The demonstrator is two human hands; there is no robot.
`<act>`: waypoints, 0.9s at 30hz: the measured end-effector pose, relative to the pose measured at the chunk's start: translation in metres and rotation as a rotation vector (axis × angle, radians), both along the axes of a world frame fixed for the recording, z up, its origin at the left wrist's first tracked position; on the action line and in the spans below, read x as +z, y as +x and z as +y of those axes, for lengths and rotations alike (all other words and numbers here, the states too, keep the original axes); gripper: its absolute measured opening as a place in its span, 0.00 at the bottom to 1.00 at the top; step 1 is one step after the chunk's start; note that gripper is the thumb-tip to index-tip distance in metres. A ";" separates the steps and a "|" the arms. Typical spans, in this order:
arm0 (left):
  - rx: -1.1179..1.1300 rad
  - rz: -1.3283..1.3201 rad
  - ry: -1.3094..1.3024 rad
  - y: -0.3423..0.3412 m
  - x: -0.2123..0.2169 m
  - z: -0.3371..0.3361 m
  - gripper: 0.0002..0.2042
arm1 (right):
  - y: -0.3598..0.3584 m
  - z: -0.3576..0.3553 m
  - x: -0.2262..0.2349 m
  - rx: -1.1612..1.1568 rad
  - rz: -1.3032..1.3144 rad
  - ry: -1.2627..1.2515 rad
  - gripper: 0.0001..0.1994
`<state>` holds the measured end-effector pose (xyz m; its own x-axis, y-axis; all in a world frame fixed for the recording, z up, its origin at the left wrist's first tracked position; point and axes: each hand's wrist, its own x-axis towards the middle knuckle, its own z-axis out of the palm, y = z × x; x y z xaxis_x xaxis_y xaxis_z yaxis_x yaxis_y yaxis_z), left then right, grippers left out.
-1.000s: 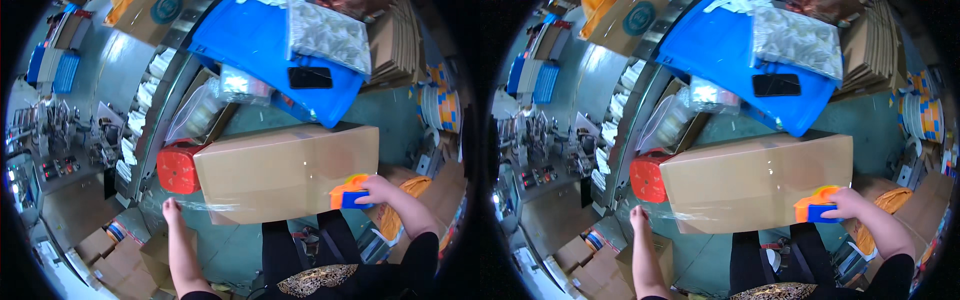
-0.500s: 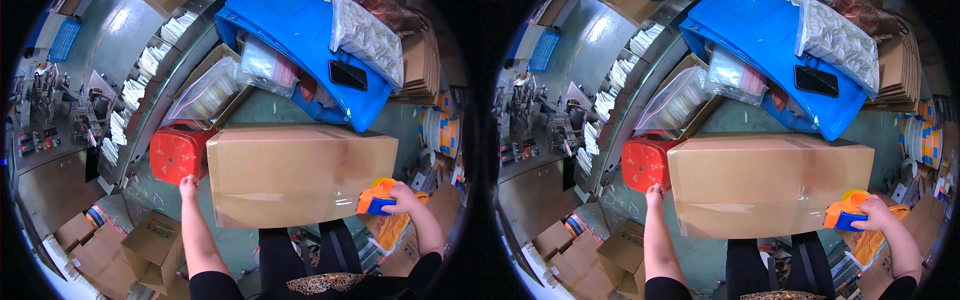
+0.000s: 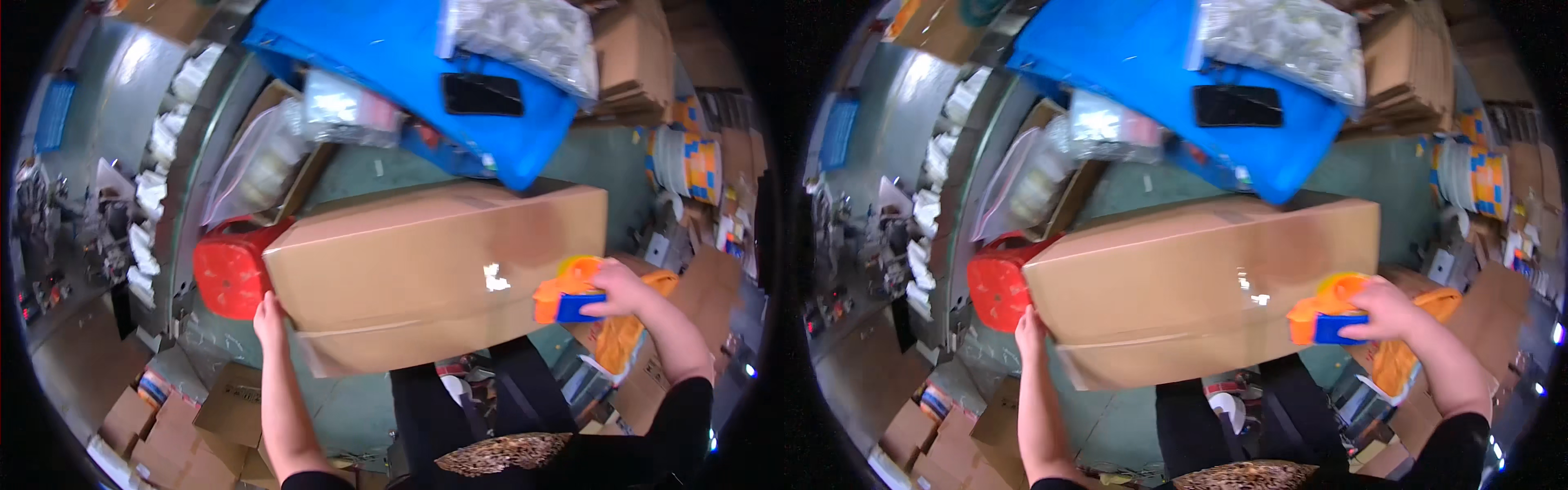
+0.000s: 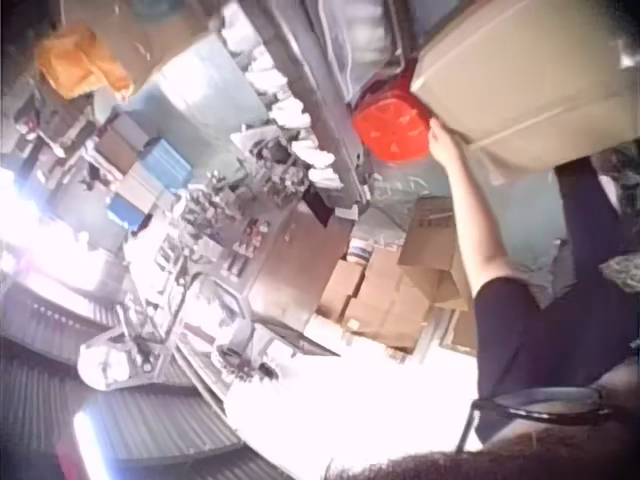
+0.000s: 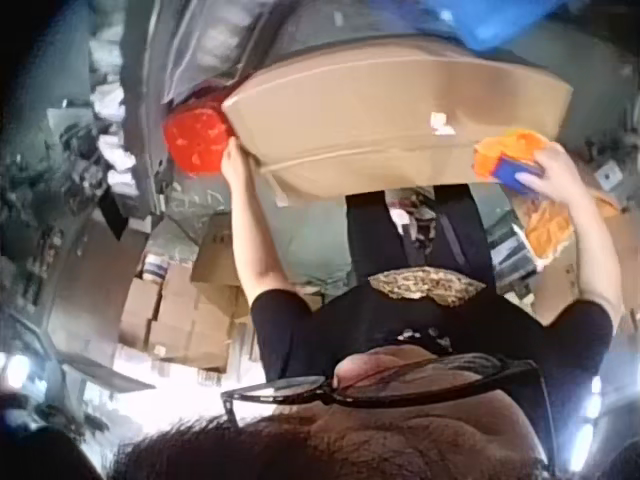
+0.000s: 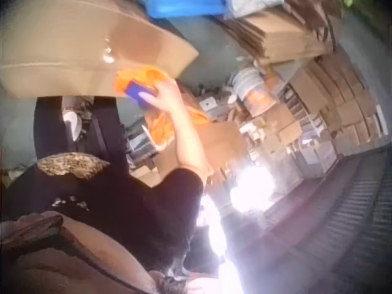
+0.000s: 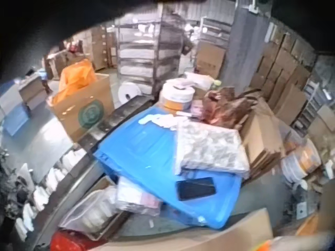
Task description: Assembling and taping cardboard boxes in a warehouse.
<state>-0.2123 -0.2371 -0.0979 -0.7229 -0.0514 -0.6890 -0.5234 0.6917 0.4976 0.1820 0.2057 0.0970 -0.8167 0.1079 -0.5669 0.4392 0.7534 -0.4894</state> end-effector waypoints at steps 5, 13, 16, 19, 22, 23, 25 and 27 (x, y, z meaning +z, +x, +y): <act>0.219 0.119 0.250 0.068 0.035 0.056 0.22 | -0.001 0.021 0.001 0.088 -0.139 -0.051 0.22; 0.030 0.205 0.093 0.065 -0.002 0.048 0.21 | 0.077 0.096 0.009 0.099 -0.047 -0.137 0.22; 0.056 0.199 0.139 0.065 0.001 0.052 0.23 | 0.169 0.170 0.044 0.008 -0.270 0.119 0.22; 0.133 0.201 0.200 0.062 0.002 0.050 0.24 | 0.226 0.221 0.084 -0.069 -0.605 0.454 0.24; 0.031 0.061 0.341 0.056 -0.002 0.041 0.25 | 0.252 0.231 0.075 -0.124 -0.693 0.552 0.24; 0.026 0.046 0.330 0.056 -0.003 0.042 0.25 | 0.257 0.229 0.066 -0.135 -0.703 0.552 0.24; 0.011 0.027 0.219 0.048 -0.001 0.030 0.27 | 0.249 0.221 0.035 -0.167 -0.714 0.568 0.25; 0.059 -0.028 0.095 0.052 0.004 0.036 0.30 | 0.255 0.220 0.018 -0.190 -0.757 0.546 0.25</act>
<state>-0.1606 -0.2011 -0.0940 -0.7008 -0.0268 -0.7128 -0.5768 0.6093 0.5442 0.4368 0.4252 0.1149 -0.1947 0.6072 -0.7704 0.6338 0.6773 0.3736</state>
